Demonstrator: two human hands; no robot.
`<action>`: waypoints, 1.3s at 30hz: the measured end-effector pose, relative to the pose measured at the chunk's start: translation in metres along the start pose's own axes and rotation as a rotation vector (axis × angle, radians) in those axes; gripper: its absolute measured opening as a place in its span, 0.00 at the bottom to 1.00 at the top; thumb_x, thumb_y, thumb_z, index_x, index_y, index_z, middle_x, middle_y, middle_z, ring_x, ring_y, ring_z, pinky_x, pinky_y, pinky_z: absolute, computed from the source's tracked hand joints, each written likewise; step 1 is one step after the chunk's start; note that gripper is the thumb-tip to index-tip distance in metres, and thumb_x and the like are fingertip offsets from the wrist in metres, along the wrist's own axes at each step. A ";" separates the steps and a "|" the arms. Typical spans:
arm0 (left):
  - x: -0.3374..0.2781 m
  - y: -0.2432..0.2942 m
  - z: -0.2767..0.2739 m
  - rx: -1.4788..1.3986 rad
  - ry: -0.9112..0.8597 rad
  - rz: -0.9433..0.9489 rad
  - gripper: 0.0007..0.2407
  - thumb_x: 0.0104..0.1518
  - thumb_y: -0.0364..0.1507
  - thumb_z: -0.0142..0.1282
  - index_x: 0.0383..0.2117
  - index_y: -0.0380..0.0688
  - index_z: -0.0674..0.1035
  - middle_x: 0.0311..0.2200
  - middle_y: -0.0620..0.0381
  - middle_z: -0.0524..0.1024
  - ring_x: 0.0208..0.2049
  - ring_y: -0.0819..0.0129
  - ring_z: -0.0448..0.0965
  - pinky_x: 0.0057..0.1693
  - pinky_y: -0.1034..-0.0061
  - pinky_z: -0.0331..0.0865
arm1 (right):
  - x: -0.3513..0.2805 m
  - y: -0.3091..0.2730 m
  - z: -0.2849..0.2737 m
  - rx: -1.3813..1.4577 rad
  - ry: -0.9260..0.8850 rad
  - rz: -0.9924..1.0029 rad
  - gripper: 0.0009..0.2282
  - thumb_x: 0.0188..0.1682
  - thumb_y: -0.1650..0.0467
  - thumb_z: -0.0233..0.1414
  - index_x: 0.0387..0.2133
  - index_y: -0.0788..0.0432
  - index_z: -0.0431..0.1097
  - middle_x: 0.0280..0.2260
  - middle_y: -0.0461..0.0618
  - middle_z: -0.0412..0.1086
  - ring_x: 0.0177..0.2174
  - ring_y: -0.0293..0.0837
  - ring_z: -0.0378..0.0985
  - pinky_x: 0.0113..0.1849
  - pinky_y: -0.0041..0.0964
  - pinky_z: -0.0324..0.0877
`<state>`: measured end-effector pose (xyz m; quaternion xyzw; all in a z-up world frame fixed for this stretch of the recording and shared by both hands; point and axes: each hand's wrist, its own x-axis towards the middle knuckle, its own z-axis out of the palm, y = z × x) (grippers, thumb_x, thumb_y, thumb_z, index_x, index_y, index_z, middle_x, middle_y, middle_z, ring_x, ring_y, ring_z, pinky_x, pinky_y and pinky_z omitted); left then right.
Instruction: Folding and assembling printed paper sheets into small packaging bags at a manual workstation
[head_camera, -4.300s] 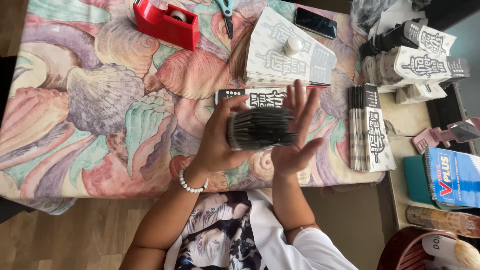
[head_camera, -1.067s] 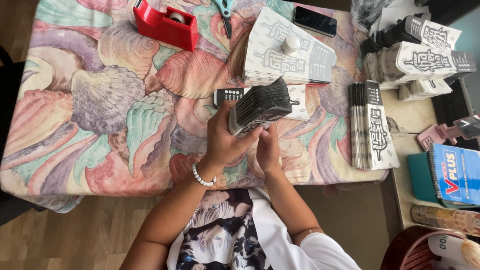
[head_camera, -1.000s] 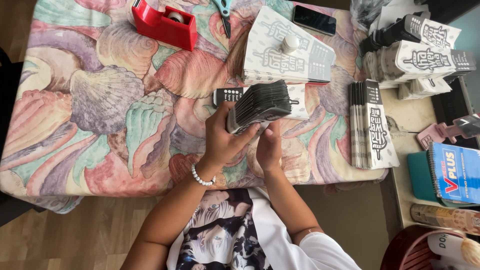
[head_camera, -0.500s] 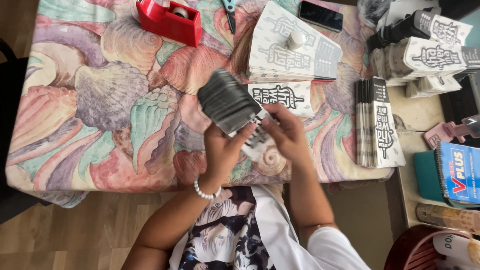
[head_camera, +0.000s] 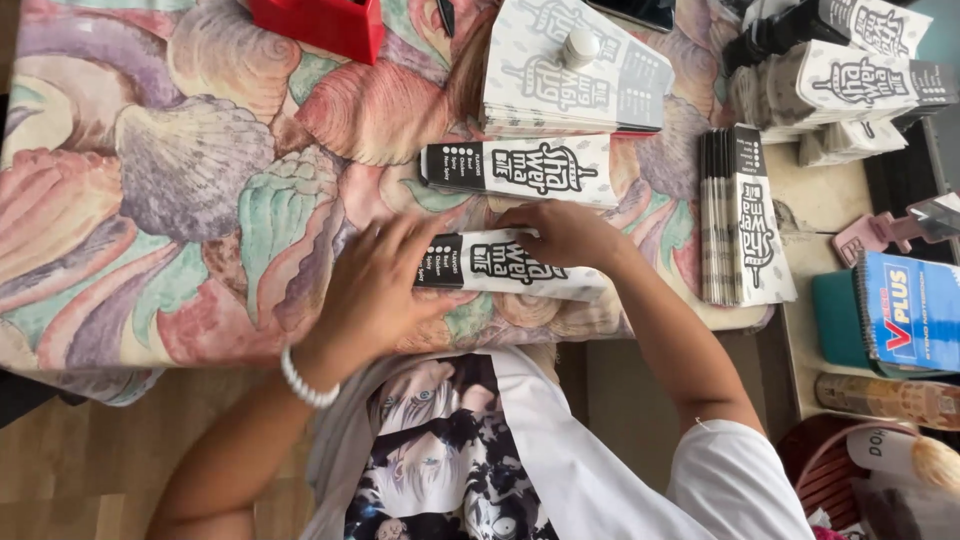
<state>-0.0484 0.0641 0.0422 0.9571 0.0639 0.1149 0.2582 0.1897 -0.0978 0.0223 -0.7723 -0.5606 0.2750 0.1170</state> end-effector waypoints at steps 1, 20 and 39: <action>0.008 -0.006 0.008 -0.001 0.000 0.007 0.39 0.44 0.39 0.73 0.65 0.45 0.66 0.51 0.43 0.72 0.51 0.41 0.74 0.53 0.46 0.71 | 0.000 0.004 0.005 -0.002 0.005 0.005 0.13 0.49 0.72 0.49 0.47 0.56 0.73 0.39 0.61 0.77 0.41 0.69 0.78 0.47 0.64 0.71; 0.046 -0.038 0.060 0.311 -0.275 0.056 0.28 0.27 0.39 0.76 0.39 0.42 0.80 0.37 0.54 0.73 0.41 0.50 0.79 0.42 0.53 0.77 | -0.037 -0.006 0.012 -0.282 0.090 -0.055 0.49 0.26 0.56 0.68 0.66 0.58 0.59 0.49 0.55 0.71 0.51 0.56 0.73 0.60 0.55 0.60; 0.048 -0.022 0.034 0.285 -0.314 0.004 0.35 0.29 0.37 0.79 0.49 0.36 0.77 0.39 0.47 0.72 0.41 0.45 0.79 0.43 0.51 0.77 | -0.048 -0.041 -0.016 -0.329 0.038 0.070 0.54 0.27 0.50 0.68 0.69 0.57 0.52 0.54 0.57 0.68 0.57 0.54 0.67 0.61 0.51 0.55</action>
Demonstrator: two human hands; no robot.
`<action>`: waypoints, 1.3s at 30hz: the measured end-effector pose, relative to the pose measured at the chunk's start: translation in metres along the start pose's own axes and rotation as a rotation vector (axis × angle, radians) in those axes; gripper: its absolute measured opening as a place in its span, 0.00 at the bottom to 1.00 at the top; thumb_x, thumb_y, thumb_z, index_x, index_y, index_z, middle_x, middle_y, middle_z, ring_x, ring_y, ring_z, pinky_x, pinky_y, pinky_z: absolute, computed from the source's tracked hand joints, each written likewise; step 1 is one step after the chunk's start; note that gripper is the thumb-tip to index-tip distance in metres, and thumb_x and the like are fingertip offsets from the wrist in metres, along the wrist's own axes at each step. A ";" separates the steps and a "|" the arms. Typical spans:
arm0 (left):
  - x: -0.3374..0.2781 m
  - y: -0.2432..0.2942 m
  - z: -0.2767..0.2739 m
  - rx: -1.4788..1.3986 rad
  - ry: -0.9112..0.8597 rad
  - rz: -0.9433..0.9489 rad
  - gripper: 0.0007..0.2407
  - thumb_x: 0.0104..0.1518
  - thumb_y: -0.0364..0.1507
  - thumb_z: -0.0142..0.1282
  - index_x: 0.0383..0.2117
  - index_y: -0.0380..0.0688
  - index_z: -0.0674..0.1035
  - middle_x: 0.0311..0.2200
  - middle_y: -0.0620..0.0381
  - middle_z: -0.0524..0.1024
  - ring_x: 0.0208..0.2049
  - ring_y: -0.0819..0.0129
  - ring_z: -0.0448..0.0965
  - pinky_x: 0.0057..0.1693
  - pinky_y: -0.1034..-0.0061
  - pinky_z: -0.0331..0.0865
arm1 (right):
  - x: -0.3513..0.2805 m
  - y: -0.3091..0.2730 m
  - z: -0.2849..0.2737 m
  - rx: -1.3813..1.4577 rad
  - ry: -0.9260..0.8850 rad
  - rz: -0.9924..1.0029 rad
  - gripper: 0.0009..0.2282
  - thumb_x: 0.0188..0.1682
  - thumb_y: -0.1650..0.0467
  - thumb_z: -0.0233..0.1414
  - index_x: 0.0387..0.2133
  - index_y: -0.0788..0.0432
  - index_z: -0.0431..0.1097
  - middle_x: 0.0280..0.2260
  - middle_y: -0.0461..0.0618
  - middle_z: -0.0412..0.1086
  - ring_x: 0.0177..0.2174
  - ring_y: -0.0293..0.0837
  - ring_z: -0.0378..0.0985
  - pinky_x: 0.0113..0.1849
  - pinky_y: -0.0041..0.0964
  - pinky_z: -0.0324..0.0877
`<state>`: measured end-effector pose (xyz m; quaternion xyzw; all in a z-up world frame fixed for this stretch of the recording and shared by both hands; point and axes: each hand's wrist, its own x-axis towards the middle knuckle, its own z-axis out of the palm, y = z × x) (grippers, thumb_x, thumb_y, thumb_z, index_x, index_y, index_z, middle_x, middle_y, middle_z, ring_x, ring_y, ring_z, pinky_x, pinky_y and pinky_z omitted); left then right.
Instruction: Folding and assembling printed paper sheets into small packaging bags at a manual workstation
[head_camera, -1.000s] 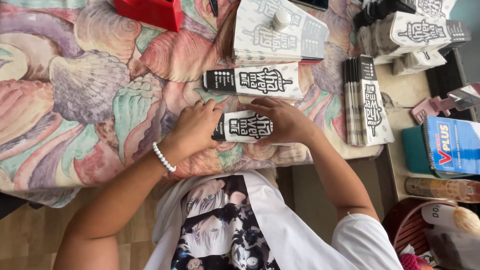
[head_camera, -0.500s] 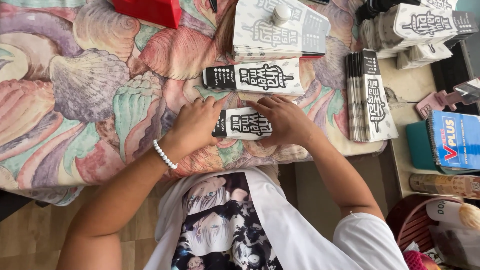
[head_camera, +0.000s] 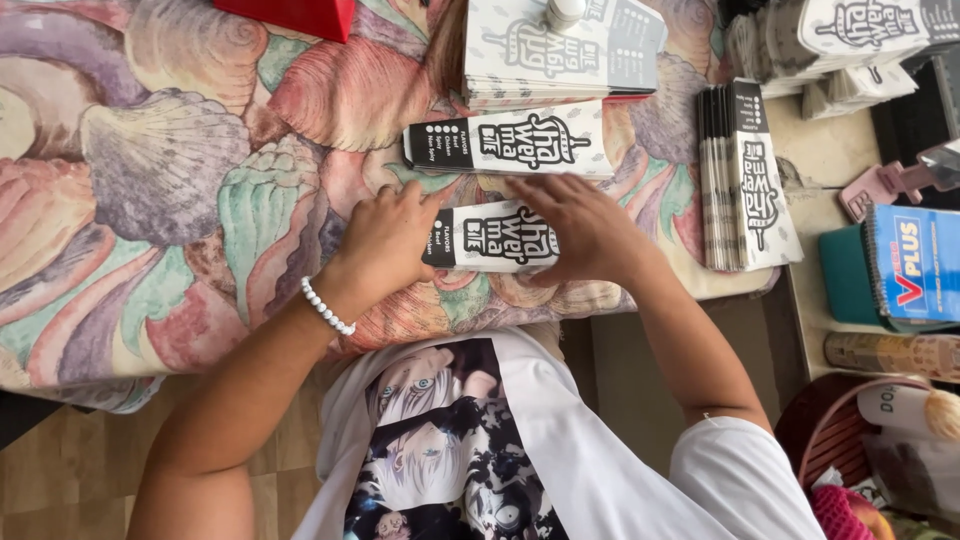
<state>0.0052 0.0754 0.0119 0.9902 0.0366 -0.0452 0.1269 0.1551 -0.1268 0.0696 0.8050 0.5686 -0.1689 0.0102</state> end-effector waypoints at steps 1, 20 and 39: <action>0.000 -0.003 0.009 -0.002 -0.003 0.010 0.35 0.29 0.37 0.79 0.49 0.36 0.77 0.39 0.47 0.72 0.41 0.45 0.79 0.43 0.51 0.77 | -0.015 0.000 -0.002 0.002 -0.001 0.010 0.54 0.27 0.50 0.68 0.69 0.57 0.52 0.54 0.57 0.68 0.57 0.54 0.67 0.61 0.51 0.55; 0.008 -0.011 0.035 -0.042 -0.033 -0.014 0.29 0.29 0.28 0.77 0.42 0.30 0.77 0.37 0.44 0.72 0.42 0.44 0.78 0.45 0.53 0.79 | -0.061 0.013 0.060 0.437 0.180 0.619 0.53 0.36 0.75 0.64 0.73 0.56 0.32 0.43 0.71 0.74 0.45 0.70 0.76 0.47 0.63 0.72; 0.008 -0.017 0.042 -0.067 -0.008 0.014 0.26 0.28 0.28 0.78 0.37 0.30 0.80 0.35 0.44 0.75 0.42 0.44 0.79 0.45 0.50 0.79 | 0.018 -0.012 0.048 0.009 0.337 -0.173 0.33 0.35 0.57 0.68 0.55 0.58 0.72 0.50 0.53 0.74 0.52 0.53 0.75 0.50 0.46 0.70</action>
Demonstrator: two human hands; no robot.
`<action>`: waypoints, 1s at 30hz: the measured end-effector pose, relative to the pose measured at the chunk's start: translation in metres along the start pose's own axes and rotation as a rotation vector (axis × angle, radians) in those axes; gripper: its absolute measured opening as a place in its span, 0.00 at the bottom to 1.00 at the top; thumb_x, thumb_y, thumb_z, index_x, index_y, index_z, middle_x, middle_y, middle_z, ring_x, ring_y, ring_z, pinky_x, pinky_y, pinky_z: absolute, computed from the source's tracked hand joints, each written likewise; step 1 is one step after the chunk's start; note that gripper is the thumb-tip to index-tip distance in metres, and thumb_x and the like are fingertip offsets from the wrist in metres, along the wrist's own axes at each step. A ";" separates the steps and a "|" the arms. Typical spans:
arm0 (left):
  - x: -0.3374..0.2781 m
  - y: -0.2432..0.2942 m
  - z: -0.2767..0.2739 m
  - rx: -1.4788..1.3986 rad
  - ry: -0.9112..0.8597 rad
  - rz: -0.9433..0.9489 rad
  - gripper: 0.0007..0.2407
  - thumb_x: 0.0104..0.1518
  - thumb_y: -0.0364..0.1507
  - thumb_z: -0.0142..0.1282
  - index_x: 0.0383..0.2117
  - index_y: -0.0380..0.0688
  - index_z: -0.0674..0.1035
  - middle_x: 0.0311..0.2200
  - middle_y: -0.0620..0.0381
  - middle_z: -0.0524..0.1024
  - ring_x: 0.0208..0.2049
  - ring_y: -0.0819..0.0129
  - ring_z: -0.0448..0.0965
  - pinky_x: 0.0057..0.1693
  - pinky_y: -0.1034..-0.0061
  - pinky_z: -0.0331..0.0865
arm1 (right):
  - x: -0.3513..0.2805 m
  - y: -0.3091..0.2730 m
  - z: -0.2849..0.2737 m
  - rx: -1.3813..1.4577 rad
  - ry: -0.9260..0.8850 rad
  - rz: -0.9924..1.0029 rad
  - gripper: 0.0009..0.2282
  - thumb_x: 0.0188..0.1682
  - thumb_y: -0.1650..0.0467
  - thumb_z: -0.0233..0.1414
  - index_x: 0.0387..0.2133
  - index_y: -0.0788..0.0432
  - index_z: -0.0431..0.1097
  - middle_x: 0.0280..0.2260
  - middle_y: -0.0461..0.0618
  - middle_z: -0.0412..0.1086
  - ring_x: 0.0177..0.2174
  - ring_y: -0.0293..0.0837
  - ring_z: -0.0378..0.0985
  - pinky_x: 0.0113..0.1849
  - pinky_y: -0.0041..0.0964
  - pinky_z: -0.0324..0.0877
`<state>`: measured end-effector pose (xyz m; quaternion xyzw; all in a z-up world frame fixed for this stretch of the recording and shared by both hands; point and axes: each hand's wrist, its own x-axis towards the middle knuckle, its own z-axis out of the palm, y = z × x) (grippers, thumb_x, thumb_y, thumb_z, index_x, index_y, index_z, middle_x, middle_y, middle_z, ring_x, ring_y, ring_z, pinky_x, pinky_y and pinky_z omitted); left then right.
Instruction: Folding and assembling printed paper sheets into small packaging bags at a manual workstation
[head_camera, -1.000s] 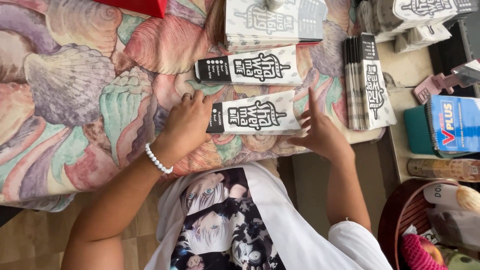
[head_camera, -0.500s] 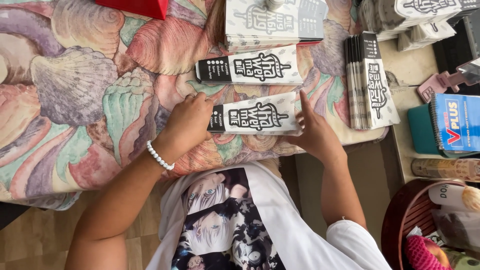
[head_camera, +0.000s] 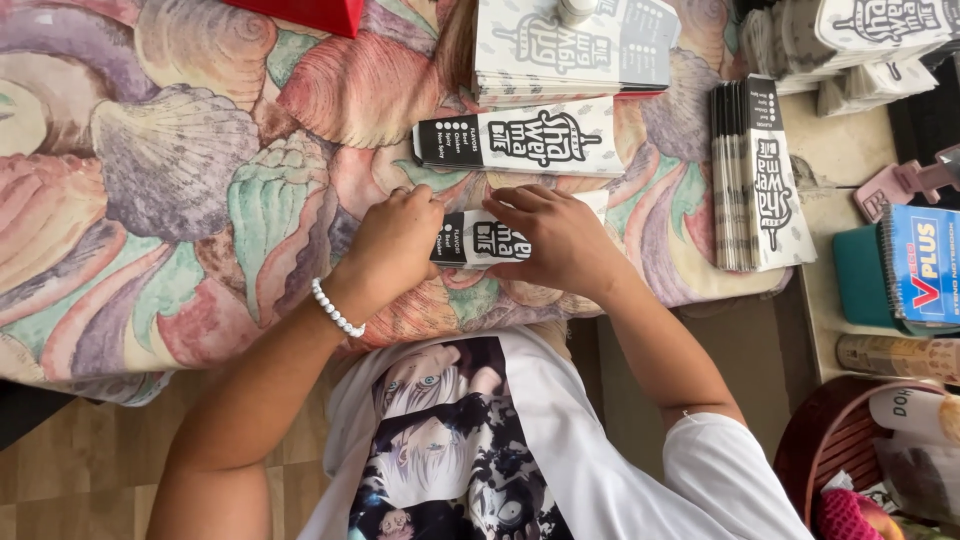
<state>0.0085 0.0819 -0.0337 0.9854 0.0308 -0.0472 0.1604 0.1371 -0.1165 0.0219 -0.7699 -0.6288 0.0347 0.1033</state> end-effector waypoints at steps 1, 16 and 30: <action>-0.001 0.001 -0.002 -0.002 0.001 0.000 0.26 0.28 0.28 0.78 0.37 0.30 0.80 0.35 0.44 0.75 0.42 0.44 0.79 0.45 0.50 0.79 | 0.001 0.000 0.000 -0.001 -0.002 0.000 0.33 0.35 0.57 0.68 0.55 0.58 0.72 0.50 0.53 0.74 0.52 0.53 0.75 0.50 0.46 0.70; -0.012 -0.002 0.002 -0.052 0.086 0.011 0.23 0.34 0.25 0.74 0.40 0.34 0.78 0.35 0.46 0.75 0.40 0.46 0.80 0.44 0.53 0.79 | 0.014 -0.003 0.006 -0.013 -0.093 0.036 0.31 0.35 0.56 0.68 0.52 0.59 0.74 0.48 0.52 0.75 0.50 0.51 0.76 0.48 0.45 0.72; -0.024 0.023 0.007 0.059 0.261 0.258 0.07 0.48 0.25 0.68 0.33 0.41 0.85 0.42 0.44 0.76 0.47 0.52 0.77 0.47 0.64 0.72 | 0.012 -0.005 0.010 -0.040 -0.102 0.034 0.31 0.37 0.57 0.68 0.52 0.61 0.73 0.49 0.54 0.73 0.51 0.53 0.75 0.49 0.44 0.72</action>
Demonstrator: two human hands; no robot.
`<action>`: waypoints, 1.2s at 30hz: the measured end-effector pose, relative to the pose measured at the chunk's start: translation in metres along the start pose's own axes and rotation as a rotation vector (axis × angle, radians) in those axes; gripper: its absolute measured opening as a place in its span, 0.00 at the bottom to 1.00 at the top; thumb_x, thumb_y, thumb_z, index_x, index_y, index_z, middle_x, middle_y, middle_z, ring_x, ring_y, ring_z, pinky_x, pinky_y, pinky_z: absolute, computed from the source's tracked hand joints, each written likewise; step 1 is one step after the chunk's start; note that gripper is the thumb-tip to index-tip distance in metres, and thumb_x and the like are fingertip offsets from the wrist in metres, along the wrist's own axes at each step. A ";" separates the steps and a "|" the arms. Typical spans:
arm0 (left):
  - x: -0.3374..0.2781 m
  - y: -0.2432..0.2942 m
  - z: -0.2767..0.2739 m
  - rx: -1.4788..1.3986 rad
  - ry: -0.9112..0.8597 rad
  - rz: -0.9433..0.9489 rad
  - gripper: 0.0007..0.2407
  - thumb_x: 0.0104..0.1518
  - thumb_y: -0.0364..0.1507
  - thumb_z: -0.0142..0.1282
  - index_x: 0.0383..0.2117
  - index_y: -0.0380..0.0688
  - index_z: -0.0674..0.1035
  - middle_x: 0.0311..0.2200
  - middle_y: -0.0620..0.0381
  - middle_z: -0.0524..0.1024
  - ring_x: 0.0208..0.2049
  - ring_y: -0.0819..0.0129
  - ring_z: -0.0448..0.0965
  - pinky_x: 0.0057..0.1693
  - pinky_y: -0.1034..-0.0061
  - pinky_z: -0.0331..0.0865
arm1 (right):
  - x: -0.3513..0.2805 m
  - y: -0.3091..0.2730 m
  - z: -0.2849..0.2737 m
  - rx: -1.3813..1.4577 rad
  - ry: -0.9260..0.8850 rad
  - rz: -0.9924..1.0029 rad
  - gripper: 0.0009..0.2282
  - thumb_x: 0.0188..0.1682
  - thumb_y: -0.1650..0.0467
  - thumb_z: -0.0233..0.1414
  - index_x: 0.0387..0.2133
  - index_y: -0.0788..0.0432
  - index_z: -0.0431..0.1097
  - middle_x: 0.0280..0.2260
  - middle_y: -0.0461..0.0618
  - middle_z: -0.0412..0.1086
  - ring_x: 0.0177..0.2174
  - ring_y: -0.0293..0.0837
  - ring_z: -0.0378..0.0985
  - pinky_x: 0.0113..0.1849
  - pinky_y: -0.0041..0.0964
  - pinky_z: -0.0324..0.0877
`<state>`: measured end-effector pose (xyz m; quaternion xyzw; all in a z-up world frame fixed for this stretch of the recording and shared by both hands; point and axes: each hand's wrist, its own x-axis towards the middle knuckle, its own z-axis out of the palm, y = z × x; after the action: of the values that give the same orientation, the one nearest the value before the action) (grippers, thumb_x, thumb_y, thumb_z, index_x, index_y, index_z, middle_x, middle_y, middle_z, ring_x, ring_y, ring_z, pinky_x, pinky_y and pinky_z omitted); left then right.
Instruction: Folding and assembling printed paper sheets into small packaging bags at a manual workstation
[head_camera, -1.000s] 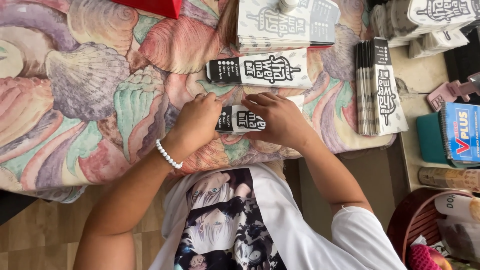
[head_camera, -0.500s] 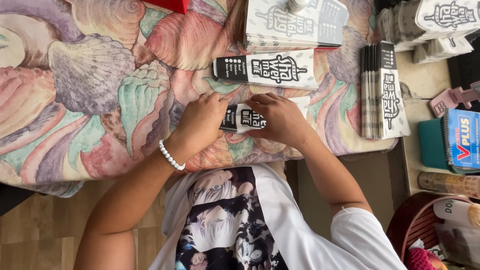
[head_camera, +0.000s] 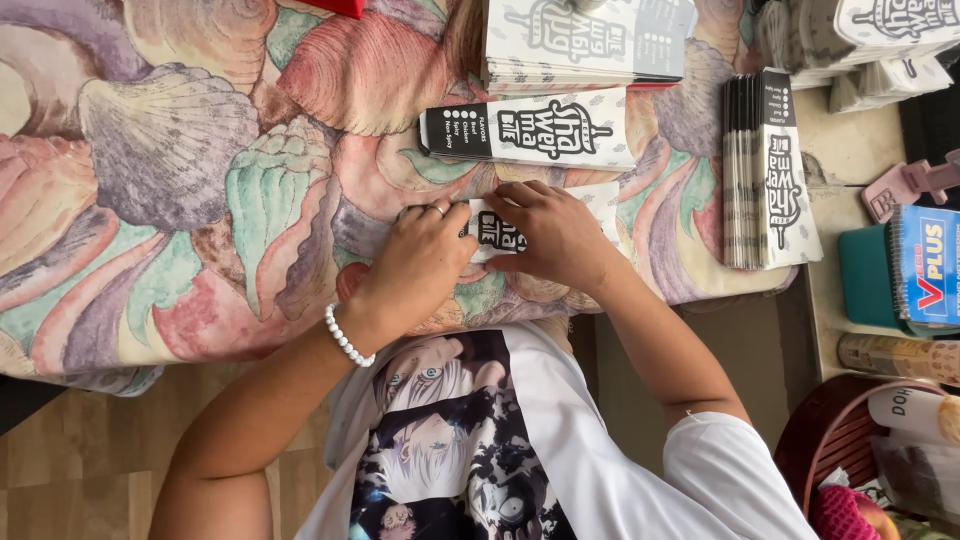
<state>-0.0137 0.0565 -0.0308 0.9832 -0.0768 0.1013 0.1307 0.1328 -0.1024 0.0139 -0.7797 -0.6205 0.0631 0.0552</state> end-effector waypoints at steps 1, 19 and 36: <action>-0.002 -0.003 0.011 -0.001 -0.002 0.001 0.07 0.48 0.25 0.68 0.33 0.41 0.85 0.42 0.44 0.76 0.47 0.52 0.77 0.47 0.64 0.72 | -0.002 -0.001 0.000 0.002 -0.001 0.002 0.31 0.37 0.57 0.68 0.52 0.61 0.73 0.49 0.54 0.73 0.51 0.53 0.75 0.49 0.44 0.72; 0.006 0.008 -0.021 -0.030 -0.040 -0.047 0.06 0.56 0.17 0.54 0.28 0.35 0.85 0.40 0.42 0.78 0.47 0.48 0.80 0.43 0.64 0.79 | -0.031 -0.015 0.020 0.048 0.324 -0.176 0.05 0.50 0.73 0.57 0.28 0.54 0.81 0.25 0.47 0.74 0.26 0.42 0.78 0.30 0.33 0.73; 0.008 -0.015 0.013 -0.150 -0.147 -0.116 0.11 0.42 0.19 0.70 0.33 0.33 0.84 0.41 0.38 0.76 0.41 0.41 0.81 0.45 0.56 0.78 | -0.006 -0.007 0.003 0.135 0.173 -0.099 0.08 0.35 0.65 0.68 0.24 0.54 0.79 0.47 0.53 0.75 0.49 0.57 0.77 0.51 0.52 0.70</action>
<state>-0.0006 0.0657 -0.0449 0.9783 -0.0366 0.0153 0.2033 0.1243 -0.1067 0.0118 -0.7453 -0.6454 0.0346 0.1638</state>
